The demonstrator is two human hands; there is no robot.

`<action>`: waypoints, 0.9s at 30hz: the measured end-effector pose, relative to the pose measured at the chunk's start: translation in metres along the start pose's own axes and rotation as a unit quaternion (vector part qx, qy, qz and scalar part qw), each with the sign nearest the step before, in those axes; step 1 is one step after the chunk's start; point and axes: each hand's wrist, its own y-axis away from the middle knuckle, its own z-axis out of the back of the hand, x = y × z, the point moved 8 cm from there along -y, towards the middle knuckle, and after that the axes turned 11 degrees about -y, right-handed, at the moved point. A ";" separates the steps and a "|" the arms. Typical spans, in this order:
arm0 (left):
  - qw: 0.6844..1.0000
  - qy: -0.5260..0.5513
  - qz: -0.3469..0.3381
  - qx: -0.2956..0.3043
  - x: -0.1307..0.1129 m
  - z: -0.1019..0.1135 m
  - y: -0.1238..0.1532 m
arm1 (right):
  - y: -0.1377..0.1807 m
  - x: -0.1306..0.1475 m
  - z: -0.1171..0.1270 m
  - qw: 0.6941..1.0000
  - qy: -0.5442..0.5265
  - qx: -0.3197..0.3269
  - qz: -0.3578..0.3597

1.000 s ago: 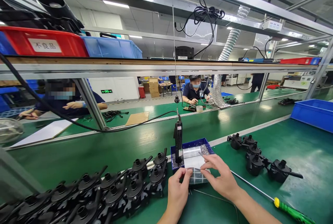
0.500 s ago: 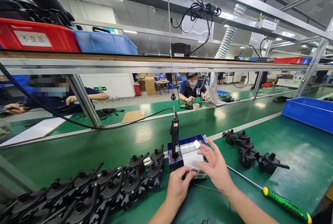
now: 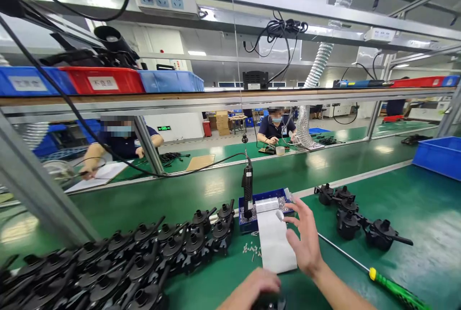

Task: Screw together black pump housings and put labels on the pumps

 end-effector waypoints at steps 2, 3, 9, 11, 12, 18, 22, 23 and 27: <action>1.000 -0.002 0.017 0.026 0.015 -0.016 0.016 | 0.009 0.016 -0.018 0.994 0.022 0.089 0.058; 0.999 0.002 0.026 0.032 0.022 -0.022 0.023 | 0.014 0.023 -0.026 0.988 0.028 0.126 0.084; 0.956 0.207 0.170 -0.121 0.047 -0.001 0.047 | 0.027 0.018 -0.045 0.984 0.038 0.172 0.018; 0.931 0.264 0.192 -0.165 0.049 0.010 0.051 | 0.029 0.013 -0.048 0.980 0.078 0.184 0.013; 0.925 0.278 0.198 -0.167 0.048 0.013 0.051 | 0.030 0.009 -0.051 0.975 0.099 0.198 0.014; 0.936 0.209 0.194 -0.207 0.042 0.032 0.053 | 0.037 -0.014 -0.058 0.977 0.082 0.194 -0.041; 0.953 0.154 0.172 -0.198 0.035 0.035 0.050 | 0.036 -0.025 -0.043 0.988 -0.036 0.050 -0.142; 0.952 0.155 0.174 -0.196 0.035 0.035 0.050 | 0.036 -0.026 -0.043 0.984 -0.062 0.037 -0.165; 0.949 0.161 0.181 -0.200 0.034 0.034 0.048 | 0.045 -0.030 -0.056 0.967 -0.109 0.060 -0.220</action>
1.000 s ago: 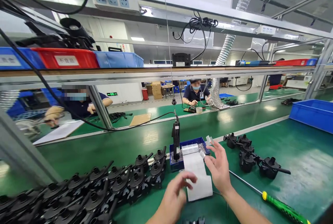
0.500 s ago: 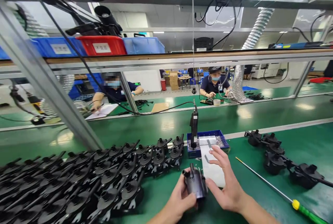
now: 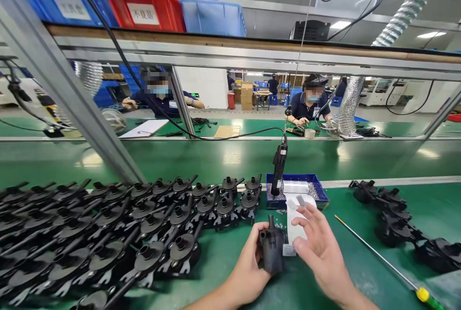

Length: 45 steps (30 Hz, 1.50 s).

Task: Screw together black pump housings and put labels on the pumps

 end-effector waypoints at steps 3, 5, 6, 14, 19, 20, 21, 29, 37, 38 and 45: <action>1.000 -0.015 0.000 -0.004 -0.001 -0.001 0.000 | 0.008 -0.011 -0.010 0.999 -0.004 0.018 -0.027; 1.000 -0.029 -0.002 -0.005 -0.001 -0.001 0.000 | 0.012 -0.017 -0.013 0.999 -0.003 0.018 -0.034; 0.999 -0.036 -0.003 -0.005 -0.001 -0.001 0.000 | 0.014 -0.019 -0.014 0.999 -0.001 0.016 -0.036; 0.999 -0.052 -0.005 -0.001 0.000 -0.002 0.001 | 0.015 -0.024 -0.009 0.998 0.032 0.011 -0.054; 0.998 -0.058 -0.011 -0.001 0.002 -0.003 0.003 | 0.018 -0.023 -0.015 0.995 0.069 0.035 -0.062; 0.998 -0.058 -0.011 -0.001 0.002 -0.003 0.003 | 0.018 -0.021 -0.016 0.994 0.078 0.038 -0.058; 0.998 -0.058 -0.011 -0.002 0.002 -0.003 0.003 | 0.018 -0.020 -0.018 0.994 0.087 0.041 -0.052; 0.998 -0.060 -0.016 -0.009 0.004 -0.001 0.002 | 0.014 -0.008 -0.025 0.990 0.127 0.053 0.004; 0.998 -0.062 -0.019 -0.002 0.002 -0.002 0.004 | 0.021 0.003 -0.034 0.956 0.240 0.113 0.123; 0.998 -0.059 -0.024 0.001 0.001 -0.002 0.004 | 0.023 0.008 -0.037 0.939 0.274 0.134 0.157; 0.998 -0.052 -0.023 -0.011 0.004 -0.002 0.006 | 0.013 0.009 -0.019 0.908 0.375 0.094 0.160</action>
